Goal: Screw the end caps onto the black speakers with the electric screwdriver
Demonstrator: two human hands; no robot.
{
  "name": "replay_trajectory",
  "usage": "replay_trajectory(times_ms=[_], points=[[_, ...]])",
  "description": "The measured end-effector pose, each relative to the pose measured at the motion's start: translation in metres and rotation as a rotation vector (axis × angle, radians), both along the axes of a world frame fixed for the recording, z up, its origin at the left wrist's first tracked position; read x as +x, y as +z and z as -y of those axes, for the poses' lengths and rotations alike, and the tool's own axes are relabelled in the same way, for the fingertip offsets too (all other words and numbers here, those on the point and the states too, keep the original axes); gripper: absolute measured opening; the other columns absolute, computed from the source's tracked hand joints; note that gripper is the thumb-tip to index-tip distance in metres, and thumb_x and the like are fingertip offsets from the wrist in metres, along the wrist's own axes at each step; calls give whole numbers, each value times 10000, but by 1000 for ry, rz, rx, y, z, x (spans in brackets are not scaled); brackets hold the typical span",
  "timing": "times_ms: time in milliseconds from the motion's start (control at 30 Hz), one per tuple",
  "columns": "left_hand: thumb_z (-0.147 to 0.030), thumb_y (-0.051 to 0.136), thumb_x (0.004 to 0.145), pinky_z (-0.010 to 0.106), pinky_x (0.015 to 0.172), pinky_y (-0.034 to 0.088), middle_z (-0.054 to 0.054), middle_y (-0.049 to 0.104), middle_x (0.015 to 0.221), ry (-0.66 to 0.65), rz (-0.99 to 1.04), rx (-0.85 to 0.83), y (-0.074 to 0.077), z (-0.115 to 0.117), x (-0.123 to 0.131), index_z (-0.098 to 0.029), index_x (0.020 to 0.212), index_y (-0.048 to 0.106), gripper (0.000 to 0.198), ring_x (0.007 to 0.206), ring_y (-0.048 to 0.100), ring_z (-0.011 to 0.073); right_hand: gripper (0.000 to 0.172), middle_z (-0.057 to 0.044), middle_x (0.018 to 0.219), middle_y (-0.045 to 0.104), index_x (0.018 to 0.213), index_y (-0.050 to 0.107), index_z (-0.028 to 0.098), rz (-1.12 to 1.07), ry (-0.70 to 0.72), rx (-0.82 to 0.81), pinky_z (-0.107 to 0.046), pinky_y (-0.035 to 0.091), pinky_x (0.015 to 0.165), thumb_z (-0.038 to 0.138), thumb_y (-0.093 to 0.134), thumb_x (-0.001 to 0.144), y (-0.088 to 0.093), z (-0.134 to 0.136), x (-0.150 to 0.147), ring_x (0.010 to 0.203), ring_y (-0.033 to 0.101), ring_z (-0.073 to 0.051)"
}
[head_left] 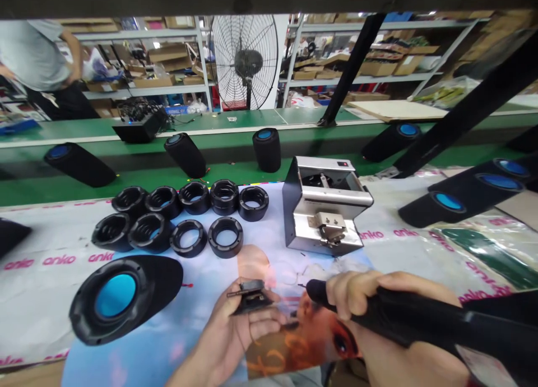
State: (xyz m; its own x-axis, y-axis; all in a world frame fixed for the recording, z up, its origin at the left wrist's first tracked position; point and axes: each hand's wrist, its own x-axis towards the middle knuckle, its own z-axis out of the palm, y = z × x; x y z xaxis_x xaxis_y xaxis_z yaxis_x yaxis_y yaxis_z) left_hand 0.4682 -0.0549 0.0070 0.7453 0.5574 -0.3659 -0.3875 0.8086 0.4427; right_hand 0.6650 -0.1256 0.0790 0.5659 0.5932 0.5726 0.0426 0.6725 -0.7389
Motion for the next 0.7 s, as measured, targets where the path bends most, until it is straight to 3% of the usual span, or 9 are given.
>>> replay_trajectory(times_ms=[133, 267, 700], points=[[-567, 1034, 749, 306, 822, 698, 167, 868, 1098, 5, -7, -28, -1, 3, 0, -144, 1020, 887, 524, 919, 873, 313, 329, 10, 645, 672, 1104, 849, 300, -16, 6, 10, -320, 525, 467, 591, 876, 952, -3, -3, 2, 447, 566, -183], [-573, 1042, 732, 315, 814, 699, 163, 866, 1078, 6, -6, -30, 2, 2, 1, -143, 1000, 884, 531, 899, 871, 316, 384, 19, 629, 656, 1102, 842, 314, 19, 4, -4, -317, 508, 447, 659, 878, 936, -2, -1, 3, 432, 549, -180], [-592, 1033, 743, 313, 809, 692, 180, 859, 1060, -15, 0, -18, 5, 2, -1, -116, 1001, 868, 566, 904, 866, 317, 308, 3, 626, 666, 1042, 859, 328, -20, -92, -24, -349, 481, 427, 613, 893, 930, 12, 10, 12, 432, 533, -207]])
